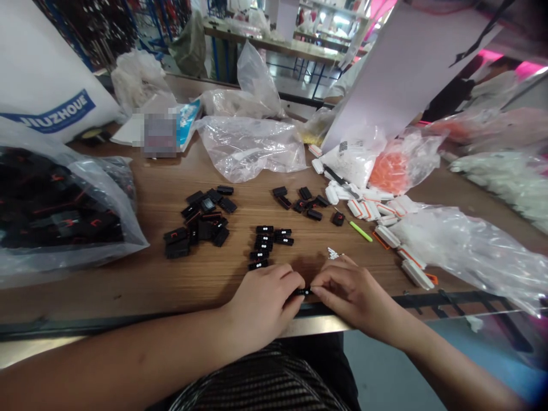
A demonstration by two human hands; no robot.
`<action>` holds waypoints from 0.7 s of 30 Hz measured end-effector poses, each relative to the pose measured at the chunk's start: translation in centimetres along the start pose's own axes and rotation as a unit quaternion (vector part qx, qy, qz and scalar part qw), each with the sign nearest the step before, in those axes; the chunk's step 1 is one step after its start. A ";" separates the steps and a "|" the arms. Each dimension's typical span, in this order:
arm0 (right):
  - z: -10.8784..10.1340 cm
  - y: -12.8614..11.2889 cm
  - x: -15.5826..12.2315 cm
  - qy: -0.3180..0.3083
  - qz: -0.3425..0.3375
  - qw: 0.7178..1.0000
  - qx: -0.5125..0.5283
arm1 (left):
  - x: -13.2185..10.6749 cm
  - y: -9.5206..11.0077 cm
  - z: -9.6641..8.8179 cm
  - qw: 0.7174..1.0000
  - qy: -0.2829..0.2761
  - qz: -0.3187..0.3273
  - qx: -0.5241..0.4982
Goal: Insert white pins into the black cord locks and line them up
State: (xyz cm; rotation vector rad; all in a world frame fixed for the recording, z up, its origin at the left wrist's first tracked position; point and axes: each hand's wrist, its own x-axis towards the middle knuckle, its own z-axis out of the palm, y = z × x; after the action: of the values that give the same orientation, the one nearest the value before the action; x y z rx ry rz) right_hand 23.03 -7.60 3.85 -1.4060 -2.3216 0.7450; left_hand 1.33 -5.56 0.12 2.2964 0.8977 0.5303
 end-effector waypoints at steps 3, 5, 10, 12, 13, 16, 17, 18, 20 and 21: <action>0.3 0.0 0.0 0.000 -0.007 1.000 -0.004 | 0.0 0.0 0.0 1.000 -0.001 -0.002 0.003; 0.4 0.0 0.0 0.003 -0.012 1.000 -0.007 | 0.0 0.0 0.0 1.000 -0.004 -0.004 0.006; 0.6 -0.5 -0.1 0.011 -0.042 0.998 -0.048 | 0.1 0.1 0.0 1.000 -0.004 -0.008 0.007; 0.6 -0.8 -0.2 0.017 -0.067 0.995 -0.072 | 0.1 0.1 0.0 1.000 -0.003 -0.008 0.005; 0.6 -0.9 -0.3 0.025 -0.078 0.993 -0.083 | 0.1 0.1 0.0 1.000 -0.003 -0.008 0.005; 0.6 -0.9 -0.6 0.059 -0.101 0.987 -0.108 | 0.0 0.0 0.1 1.000 -0.002 -0.009 0.003; 0.7 -0.8 -0.7 0.064 -0.106 0.985 -0.116 | 0.0 0.0 0.1 1.000 0.000 -0.009 0.001; 0.8 -0.7 -0.8 0.065 -0.112 0.983 -0.128 | 0.0 0.0 0.1 1.000 0.003 -0.008 0.000; 1.1 -0.5 -1.0 0.062 -0.124 0.978 -0.158 | 0.0 -0.1 0.2 1.000 0.008 -0.007 -0.005; 1.2 -0.5 -1.0 0.062 -0.131 0.974 -0.176 | 0.1 -0.1 0.2 1.000 0.010 -0.006 -0.007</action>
State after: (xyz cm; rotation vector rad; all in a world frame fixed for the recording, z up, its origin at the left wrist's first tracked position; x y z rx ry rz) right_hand 22.52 -9.02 3.19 -1.1959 -2.5561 0.1681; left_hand 1.44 -5.54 -0.06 2.2760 0.9140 0.5532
